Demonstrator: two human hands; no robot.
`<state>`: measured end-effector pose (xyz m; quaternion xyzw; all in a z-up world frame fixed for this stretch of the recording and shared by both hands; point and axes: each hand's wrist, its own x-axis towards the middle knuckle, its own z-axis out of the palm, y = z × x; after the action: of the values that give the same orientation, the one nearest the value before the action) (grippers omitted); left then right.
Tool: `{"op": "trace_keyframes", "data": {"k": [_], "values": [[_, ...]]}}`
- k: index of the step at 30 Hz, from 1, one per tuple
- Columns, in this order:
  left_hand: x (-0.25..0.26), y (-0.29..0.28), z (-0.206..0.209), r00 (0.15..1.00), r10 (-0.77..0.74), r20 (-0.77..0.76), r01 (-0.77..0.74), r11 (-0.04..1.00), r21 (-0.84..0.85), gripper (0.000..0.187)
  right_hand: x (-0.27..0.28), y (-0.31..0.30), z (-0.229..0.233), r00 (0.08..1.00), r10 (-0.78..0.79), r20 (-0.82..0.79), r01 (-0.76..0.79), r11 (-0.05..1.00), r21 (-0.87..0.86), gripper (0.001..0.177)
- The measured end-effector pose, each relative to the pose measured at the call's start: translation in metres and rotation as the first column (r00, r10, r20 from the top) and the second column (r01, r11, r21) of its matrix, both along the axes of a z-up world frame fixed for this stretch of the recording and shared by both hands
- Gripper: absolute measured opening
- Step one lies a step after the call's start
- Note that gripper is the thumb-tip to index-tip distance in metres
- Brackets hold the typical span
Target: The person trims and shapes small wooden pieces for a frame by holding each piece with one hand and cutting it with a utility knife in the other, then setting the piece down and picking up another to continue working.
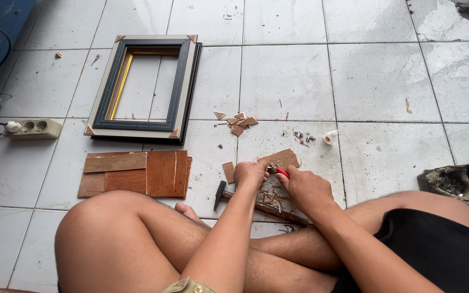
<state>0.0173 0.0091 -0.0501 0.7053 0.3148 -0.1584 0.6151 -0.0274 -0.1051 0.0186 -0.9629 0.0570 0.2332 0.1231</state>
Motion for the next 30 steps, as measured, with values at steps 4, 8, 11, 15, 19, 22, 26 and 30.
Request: {"op": "trace_keyframes", "data": {"k": [4,8,11,15,19,22,26,30], "values": [[-0.001,-0.001,-0.001,1.0,0.019,-0.003,-0.019,1.0,0.004,0.011,0.003,-0.004,-0.003,1.0,0.005,0.006,-0.005,1.0,0.026,0.042],[-0.001,-0.001,0.0,1.0,0.012,0.011,-0.012,1.0,0.0,0.012,0.0,-0.004,0.008,0.999,-0.036,0.011,0.035,0.997,0.065,0.043],[0.001,0.0,-0.005,1.0,0.002,0.005,-0.002,1.0,0.007,0.012,-0.002,-0.005,0.012,0.998,-0.06,-0.002,0.06,0.994,0.087,0.044],[0.0,0.0,-0.002,1.0,-0.008,-0.008,0.008,1.0,-0.009,0.012,-0.002,-0.005,0.013,0.998,-0.05,-0.031,0.051,0.998,0.042,0.044],[-0.001,0.001,0.004,1.0,-0.007,-0.006,0.007,1.0,-0.029,0.012,0.001,-0.001,0.01,0.999,-0.032,-0.027,0.032,0.999,-0.003,0.043],[-0.002,0.0,0.003,1.0,-0.009,-0.005,0.009,0.999,-0.038,0.012,0.004,-0.007,-0.003,0.998,-0.058,-0.026,0.059,0.998,0.036,0.045],[-0.007,0.002,0.008,1.0,-0.016,0.0,0.016,0.997,-0.08,0.016,0.009,-0.02,-0.021,0.872,-0.333,-0.357,0.48,0.724,0.496,0.046],[-0.011,0.005,0.01,0.997,-0.047,0.061,0.056,0.987,-0.153,0.023,0.009,-0.021,0.0,0.712,-0.439,-0.548,0.701,0.397,0.593,0.049]]}}
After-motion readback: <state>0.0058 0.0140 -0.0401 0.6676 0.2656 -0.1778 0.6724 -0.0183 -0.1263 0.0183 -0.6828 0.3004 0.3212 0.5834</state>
